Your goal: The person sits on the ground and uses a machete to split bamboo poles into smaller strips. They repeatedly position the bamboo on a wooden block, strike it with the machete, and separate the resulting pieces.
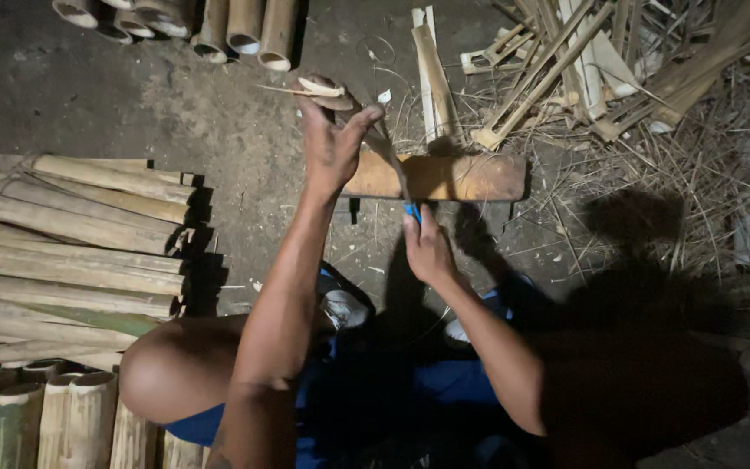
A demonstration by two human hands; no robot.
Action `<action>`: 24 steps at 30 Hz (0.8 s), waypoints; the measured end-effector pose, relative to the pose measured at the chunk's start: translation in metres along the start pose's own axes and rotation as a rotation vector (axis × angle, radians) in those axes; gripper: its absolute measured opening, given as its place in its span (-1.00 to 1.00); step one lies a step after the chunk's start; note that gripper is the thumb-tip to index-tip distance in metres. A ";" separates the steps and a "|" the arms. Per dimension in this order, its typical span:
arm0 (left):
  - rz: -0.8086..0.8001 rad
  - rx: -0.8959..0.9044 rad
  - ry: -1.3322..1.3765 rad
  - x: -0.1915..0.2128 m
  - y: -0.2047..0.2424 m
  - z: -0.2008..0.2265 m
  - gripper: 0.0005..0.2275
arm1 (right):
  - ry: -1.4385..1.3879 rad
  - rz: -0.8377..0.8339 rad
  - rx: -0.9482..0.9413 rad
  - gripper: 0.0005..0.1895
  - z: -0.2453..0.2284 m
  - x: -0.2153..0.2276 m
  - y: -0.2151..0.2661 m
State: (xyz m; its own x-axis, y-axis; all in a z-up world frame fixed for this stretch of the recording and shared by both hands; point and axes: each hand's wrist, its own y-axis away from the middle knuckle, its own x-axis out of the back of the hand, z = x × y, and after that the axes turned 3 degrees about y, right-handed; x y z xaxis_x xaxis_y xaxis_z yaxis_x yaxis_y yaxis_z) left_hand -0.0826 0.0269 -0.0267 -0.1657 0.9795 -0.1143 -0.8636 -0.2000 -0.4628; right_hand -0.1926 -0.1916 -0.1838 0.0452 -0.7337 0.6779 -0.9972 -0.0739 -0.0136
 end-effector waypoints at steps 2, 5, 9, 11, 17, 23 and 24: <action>0.019 0.045 -0.185 0.003 0.002 -0.003 -0.40 | 0.067 -0.068 -0.168 -0.45 0.031 -0.018 -0.013; 0.083 -0.032 -0.253 0.001 -0.002 -0.002 -0.35 | 0.148 -0.234 -0.432 -0.43 0.072 -0.024 -0.040; 0.378 0.121 -0.446 -0.015 -0.011 -0.003 -0.37 | 0.256 -0.291 -0.285 -0.37 0.070 -0.026 -0.049; 0.526 0.124 -0.439 -0.022 -0.012 -0.004 -0.36 | 0.093 -0.098 -0.065 -0.35 0.055 -0.037 -0.040; 0.608 0.048 -0.316 0.003 -0.014 -0.017 -0.36 | 0.091 -0.077 -0.192 -0.38 0.070 -0.073 -0.037; 0.577 0.151 -0.557 -0.001 0.011 -0.071 -0.22 | 0.180 -0.136 -0.366 -0.44 0.141 -0.056 -0.045; 0.558 0.069 -0.702 -0.004 0.013 -0.083 -0.12 | 0.170 -0.119 -0.356 -0.44 0.140 -0.056 -0.047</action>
State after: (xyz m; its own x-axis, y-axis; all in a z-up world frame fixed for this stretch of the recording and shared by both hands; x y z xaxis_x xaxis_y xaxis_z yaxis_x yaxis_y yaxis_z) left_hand -0.0538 0.0183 -0.1050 -0.8026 0.5332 0.2673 -0.5937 -0.6710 -0.4442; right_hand -0.1396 -0.2416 -0.3240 0.1805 -0.6096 0.7719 -0.9453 0.1092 0.3073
